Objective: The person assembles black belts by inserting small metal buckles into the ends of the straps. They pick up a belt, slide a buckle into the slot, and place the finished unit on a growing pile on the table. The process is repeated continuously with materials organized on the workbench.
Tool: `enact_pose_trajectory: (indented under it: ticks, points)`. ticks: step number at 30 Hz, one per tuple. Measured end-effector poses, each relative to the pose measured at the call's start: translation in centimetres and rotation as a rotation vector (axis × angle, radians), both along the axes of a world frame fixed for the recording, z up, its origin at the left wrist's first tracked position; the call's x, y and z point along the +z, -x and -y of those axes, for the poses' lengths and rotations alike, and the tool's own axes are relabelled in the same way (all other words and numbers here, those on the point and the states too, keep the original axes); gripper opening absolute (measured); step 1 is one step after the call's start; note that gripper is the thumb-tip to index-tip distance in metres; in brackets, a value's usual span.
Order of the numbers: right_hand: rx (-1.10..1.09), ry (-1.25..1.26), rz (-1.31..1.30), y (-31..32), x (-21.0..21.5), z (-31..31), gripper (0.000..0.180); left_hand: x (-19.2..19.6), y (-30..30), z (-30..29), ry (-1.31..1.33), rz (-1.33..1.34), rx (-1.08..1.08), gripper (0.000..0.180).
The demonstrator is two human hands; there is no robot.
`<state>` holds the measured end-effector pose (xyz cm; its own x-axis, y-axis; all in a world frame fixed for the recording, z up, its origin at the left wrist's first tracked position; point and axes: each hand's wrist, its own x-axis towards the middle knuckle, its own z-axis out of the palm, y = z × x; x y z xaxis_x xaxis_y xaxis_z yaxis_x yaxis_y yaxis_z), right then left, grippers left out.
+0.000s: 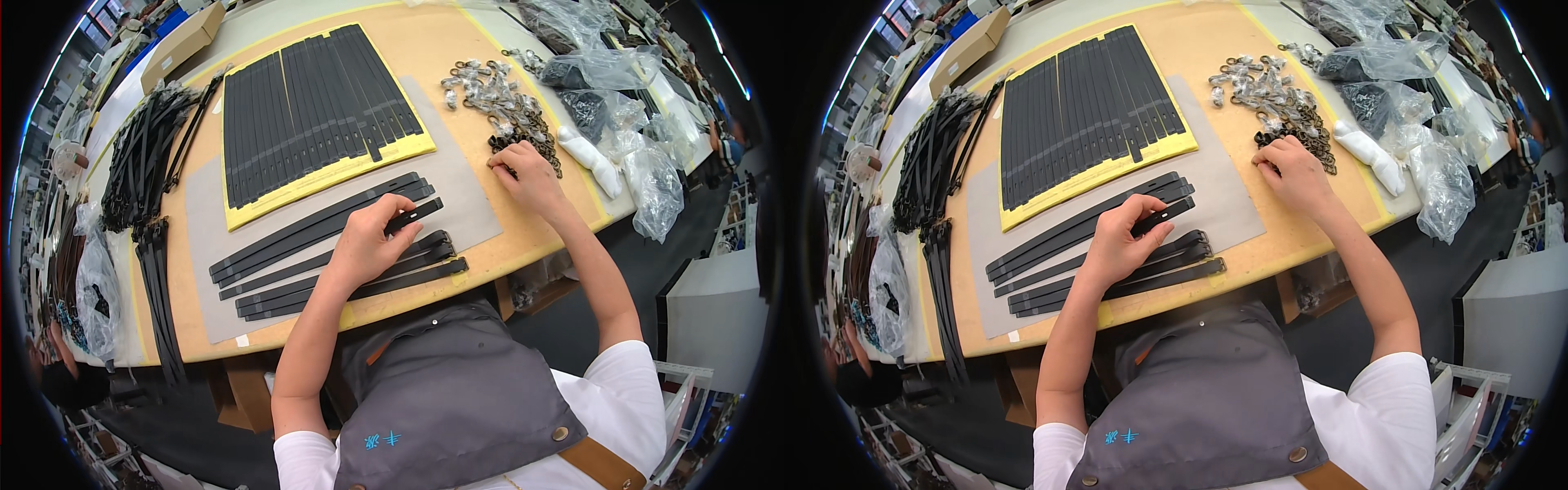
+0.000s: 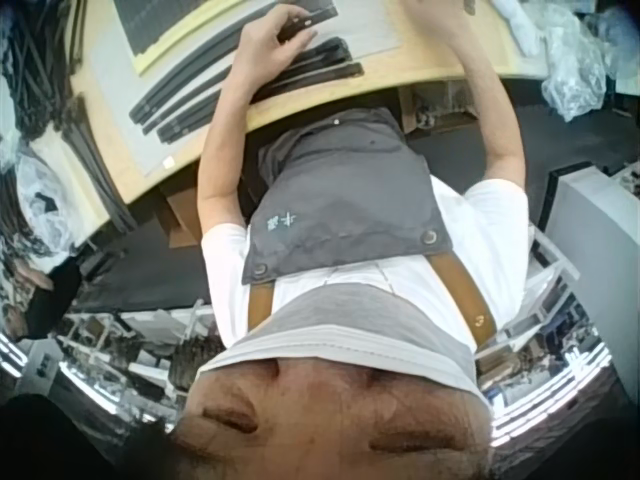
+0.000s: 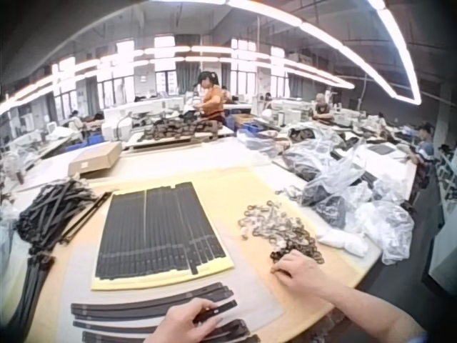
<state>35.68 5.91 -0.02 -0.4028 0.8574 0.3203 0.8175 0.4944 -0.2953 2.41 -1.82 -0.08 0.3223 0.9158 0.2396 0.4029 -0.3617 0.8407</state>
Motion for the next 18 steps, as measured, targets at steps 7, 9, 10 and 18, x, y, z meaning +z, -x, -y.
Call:
enact_pose_trajectory:
  ticks: [7,9,10,18]
  points:
    - [0.048,0.029,-0.201,-1.5,0.8,1.5,0.004,0.0,0.0,-0.1,-0.012,-0.053,-0.031,0.029]
    - [-0.069,0.126,-0.225,-0.8,1.2,2.2,0.006,-0.1,0.0,-0.1,-0.008,-0.056,-0.032,0.029]
    - [-0.130,0.174,-0.239,-0.5,1.2,2.5,0.006,-0.1,0.0,-0.1,-0.013,-0.051,-0.030,0.029]
    - [-0.171,0.151,-0.019,0.5,0.8,3.4,0.011,-0.3,-0.1,0.0,-0.001,0.005,-0.011,0.029]
